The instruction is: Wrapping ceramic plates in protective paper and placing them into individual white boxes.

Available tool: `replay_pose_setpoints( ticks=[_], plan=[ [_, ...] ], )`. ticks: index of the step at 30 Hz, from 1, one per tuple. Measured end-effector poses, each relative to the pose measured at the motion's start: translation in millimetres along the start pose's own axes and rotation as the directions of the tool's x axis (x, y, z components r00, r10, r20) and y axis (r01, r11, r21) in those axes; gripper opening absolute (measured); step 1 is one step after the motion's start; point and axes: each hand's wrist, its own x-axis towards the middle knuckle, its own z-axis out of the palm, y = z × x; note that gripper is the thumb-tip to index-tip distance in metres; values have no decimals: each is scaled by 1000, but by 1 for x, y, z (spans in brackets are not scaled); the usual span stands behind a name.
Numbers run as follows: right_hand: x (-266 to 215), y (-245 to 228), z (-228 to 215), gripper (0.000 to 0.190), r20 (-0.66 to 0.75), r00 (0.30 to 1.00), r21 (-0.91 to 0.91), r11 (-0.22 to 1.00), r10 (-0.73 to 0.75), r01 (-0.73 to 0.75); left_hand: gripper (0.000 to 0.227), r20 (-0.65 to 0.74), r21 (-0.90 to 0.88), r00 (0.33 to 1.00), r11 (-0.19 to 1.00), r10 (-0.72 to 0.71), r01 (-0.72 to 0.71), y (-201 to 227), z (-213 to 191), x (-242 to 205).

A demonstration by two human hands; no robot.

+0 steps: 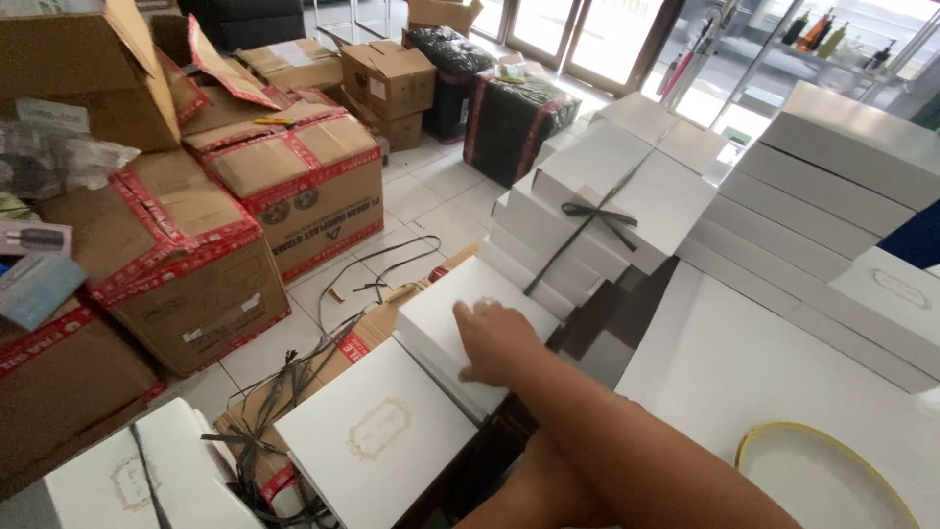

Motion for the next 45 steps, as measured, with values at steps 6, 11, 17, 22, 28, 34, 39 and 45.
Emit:
replay_pose_setpoints(
  ticks=[6, 11, 17, 22, 28, 34, 39, 45],
  plan=[
    [-28, 1, -69, 76, 63, 987, 205, 970, -148, 132, 64, 56, -34, 998, 999, -26, 28, -130, 47, 45],
    [-47, 4, -87, 70, 99, 995, 132, 991, 12, -25, 61, 26, -5, 997, 997, 73, -73, -124, 41, 46],
    [-56, 34, -59, 98, -239, 970, -30, 998, 52, -61, 53, -174, -47, 963, 975, 205, -217, -130, 52, 51],
    [-130, 56, -102, 94, -541, 734, 529, 845, 410, -82, 49, -195, 164, 900, 918, 389, -361, -170, 89, 61],
    [-285, 96, -156, 109, -794, 299, 569, 820, 530, 57, 22, -372, 174, 776, 859, 509, -481, -163, 90, 69],
    [-375, 158, -137, 125, -870, 211, 444, 894, 445, -58, 43, -382, 413, 596, 707, 706, -574, -50, 70, 119],
    [-390, 182, -104, 60, -887, 292, 307, 929, 359, -208, 128, -237, 546, 610, 623, 756, -560, -3, 98, 210],
    [-396, 206, -70, 92, -935, 347, -24, 964, 73, -266, 57, -329, 239, 654, 730, 681, -640, -28, 137, 266]
  ],
)
